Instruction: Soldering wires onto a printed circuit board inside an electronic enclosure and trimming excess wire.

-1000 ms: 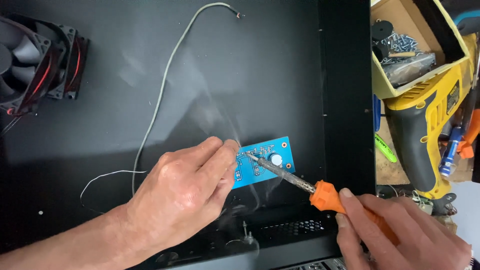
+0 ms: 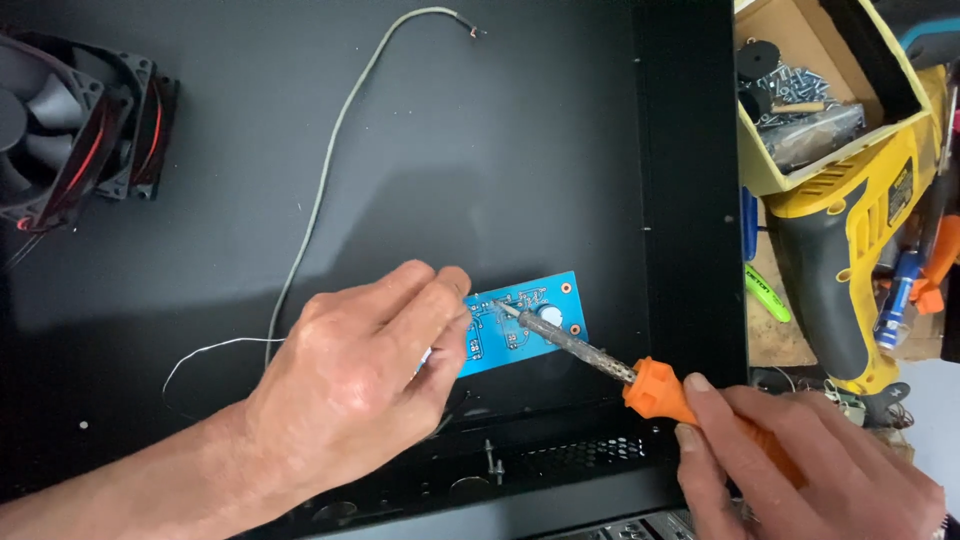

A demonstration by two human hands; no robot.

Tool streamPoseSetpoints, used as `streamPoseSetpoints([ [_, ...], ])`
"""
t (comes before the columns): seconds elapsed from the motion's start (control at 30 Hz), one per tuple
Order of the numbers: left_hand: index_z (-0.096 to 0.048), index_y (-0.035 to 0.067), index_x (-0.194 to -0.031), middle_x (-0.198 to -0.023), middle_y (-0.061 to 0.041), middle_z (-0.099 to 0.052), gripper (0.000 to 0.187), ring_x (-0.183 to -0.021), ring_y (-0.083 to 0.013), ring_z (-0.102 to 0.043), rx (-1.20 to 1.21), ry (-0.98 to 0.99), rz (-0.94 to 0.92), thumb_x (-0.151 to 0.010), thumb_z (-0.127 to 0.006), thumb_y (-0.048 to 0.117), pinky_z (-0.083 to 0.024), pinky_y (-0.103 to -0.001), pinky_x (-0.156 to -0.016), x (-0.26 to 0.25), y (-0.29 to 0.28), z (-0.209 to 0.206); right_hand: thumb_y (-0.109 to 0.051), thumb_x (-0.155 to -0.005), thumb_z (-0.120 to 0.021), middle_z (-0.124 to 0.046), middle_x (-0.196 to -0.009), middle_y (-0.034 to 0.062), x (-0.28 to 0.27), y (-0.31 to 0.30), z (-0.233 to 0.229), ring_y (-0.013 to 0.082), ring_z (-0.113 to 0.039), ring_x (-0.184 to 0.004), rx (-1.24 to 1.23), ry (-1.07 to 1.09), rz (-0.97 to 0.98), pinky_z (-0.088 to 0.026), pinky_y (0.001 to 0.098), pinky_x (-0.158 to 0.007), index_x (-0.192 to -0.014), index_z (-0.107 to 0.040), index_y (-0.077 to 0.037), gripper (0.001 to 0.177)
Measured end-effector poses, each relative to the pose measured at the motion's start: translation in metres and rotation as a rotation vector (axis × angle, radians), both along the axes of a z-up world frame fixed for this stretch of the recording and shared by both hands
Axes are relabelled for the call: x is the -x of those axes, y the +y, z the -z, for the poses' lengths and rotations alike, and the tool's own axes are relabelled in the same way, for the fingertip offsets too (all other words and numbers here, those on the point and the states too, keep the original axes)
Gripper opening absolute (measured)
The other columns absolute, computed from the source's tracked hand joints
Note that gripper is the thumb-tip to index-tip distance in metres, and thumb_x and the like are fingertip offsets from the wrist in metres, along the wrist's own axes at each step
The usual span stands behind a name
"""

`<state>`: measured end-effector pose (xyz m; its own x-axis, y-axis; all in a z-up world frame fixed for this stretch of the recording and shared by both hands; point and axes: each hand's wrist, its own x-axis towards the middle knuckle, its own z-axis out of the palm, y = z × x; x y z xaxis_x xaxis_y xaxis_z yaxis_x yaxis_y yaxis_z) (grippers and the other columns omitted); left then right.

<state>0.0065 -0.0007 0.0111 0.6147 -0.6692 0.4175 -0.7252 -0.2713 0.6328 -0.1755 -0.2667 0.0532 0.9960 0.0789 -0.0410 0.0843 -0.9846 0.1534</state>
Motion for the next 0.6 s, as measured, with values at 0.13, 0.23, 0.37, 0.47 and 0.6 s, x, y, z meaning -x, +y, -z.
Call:
streamPoseSetpoints([
  [0.13,-0.057,0.005,-0.094,-0.085,-0.002,-0.054,0.016,-0.057,-0.0177,-0.041,-0.022,-0.056,-0.054,-0.092,-0.060,-0.011,-0.041,-0.030,-0.048,-0.009,0.003,-0.008,-0.035,-0.081,-0.073,-0.077,-0.094,0.0027,0.003,0.004,-0.003,0.0200,-0.070,-0.075,-0.038,-0.016,0.092,-0.056,0.0328,-0.059,-0.112,-0.078,-0.018,0.036],
  [0.23,-0.059,0.007,-0.094,-0.098,-0.006,-0.067,0.015,-0.073,-0.0193,-0.060,-0.089,-0.154,-0.124,-0.092,-0.063,-0.007,-0.048,-0.033,-0.056,-0.029,0.016,-0.005,-0.024,-0.079,-0.078,-0.075,-0.097,0.0078,0.001,0.011,-0.011,0.0225,-0.070,-0.075,-0.108,-0.075,0.142,-0.057,0.0347,-0.063,-0.113,-0.078,-0.012,0.036],
  [0.37,-0.069,0.012,-0.112,-0.103,0.000,-0.074,0.026,-0.077,-0.0324,-0.071,-0.486,-0.229,-0.399,-0.086,-0.070,0.009,-0.051,-0.056,-0.048,-0.063,0.040,0.002,-0.013,-0.086,-0.074,-0.073,-0.105,0.0289,-0.003,-0.023,-0.025,0.0408,-0.072,-0.080,0.107,-0.046,-0.408,-0.061,0.0435,-0.059,-0.113,-0.066,-0.007,0.028],
  [0.47,-0.059,0.009,-0.091,-0.087,-0.003,-0.063,0.007,-0.069,-0.0364,-0.065,-0.678,-0.226,-0.495,-0.094,-0.066,0.007,-0.049,-0.052,-0.046,-0.077,0.056,0.007,-0.010,-0.076,-0.082,-0.072,-0.110,0.0329,0.007,-0.037,-0.024,0.0478,-0.075,-0.087,0.122,-0.048,-0.474,-0.062,0.0445,-0.069,-0.119,-0.063,-0.007,0.047],
  [0.6,-0.067,0.005,-0.120,-0.100,-0.009,-0.062,0.035,-0.098,-0.0311,-0.059,-0.671,-0.441,-0.464,-0.091,-0.076,0.022,-0.054,-0.048,-0.052,-0.062,0.052,-0.007,-0.002,-0.089,-0.078,-0.073,-0.111,0.0279,0.005,-0.001,-0.015,0.0350,-0.071,-0.095,-0.292,-0.260,0.191,-0.059,0.0417,-0.075,-0.119,-0.075,0.011,0.034],
])
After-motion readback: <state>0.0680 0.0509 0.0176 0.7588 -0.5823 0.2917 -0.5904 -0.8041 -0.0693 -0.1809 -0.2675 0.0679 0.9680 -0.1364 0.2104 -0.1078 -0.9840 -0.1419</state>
